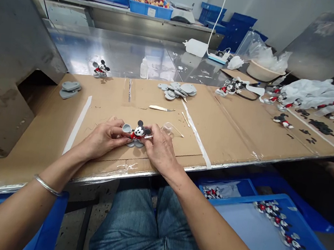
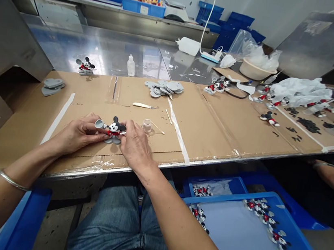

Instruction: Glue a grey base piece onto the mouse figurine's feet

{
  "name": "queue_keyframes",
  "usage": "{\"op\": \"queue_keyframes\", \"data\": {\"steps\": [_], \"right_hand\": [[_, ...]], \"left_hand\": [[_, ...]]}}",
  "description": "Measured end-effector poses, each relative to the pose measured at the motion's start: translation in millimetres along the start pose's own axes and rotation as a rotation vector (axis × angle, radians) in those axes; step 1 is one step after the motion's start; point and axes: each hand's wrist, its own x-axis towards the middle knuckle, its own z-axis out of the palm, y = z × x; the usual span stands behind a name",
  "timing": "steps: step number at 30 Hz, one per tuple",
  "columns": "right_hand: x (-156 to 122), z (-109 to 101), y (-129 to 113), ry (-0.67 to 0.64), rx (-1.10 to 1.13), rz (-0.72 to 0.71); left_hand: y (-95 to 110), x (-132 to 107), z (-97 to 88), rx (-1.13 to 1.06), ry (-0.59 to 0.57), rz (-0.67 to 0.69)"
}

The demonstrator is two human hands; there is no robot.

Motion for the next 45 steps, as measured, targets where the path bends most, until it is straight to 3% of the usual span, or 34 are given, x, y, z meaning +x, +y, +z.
{"op": "queue_keyframes", "data": {"steps": [9, 16, 24, 34, 39, 45], "right_hand": [[-1.0, 0.1, 3.1, -0.022, 0.036, -0.004], [0.0, 0.4, 3.2, 0.004, -0.021, 0.016], [1.6, -4.0, -2.3, -0.019, -0.123, 0.098], [-0.2, -11.3, -12.7, -0.050, -0.173, 0.136], [-1.1, -13.7, -15.8, -0.061, -0.169, 0.163], [-0.2, -14.7, -14.6, -0.098, -0.165, 0.178]], "left_hand": [[-1.9, 5.4, -8.1, -0.009, -0.105, 0.020], [2.4, 7.2, -7.5, 0.020, -0.096, -0.016], [-3.4, 3.4, -23.3, -0.031, -0.089, -0.099], [-5.2, 6.6, -6.9, -0.067, -0.084, -0.133], [-7.7, 10.1, -6.4, -0.056, -0.134, -0.103], [3.5, 13.4, -10.4, -0.024, -0.204, -0.088]]}}
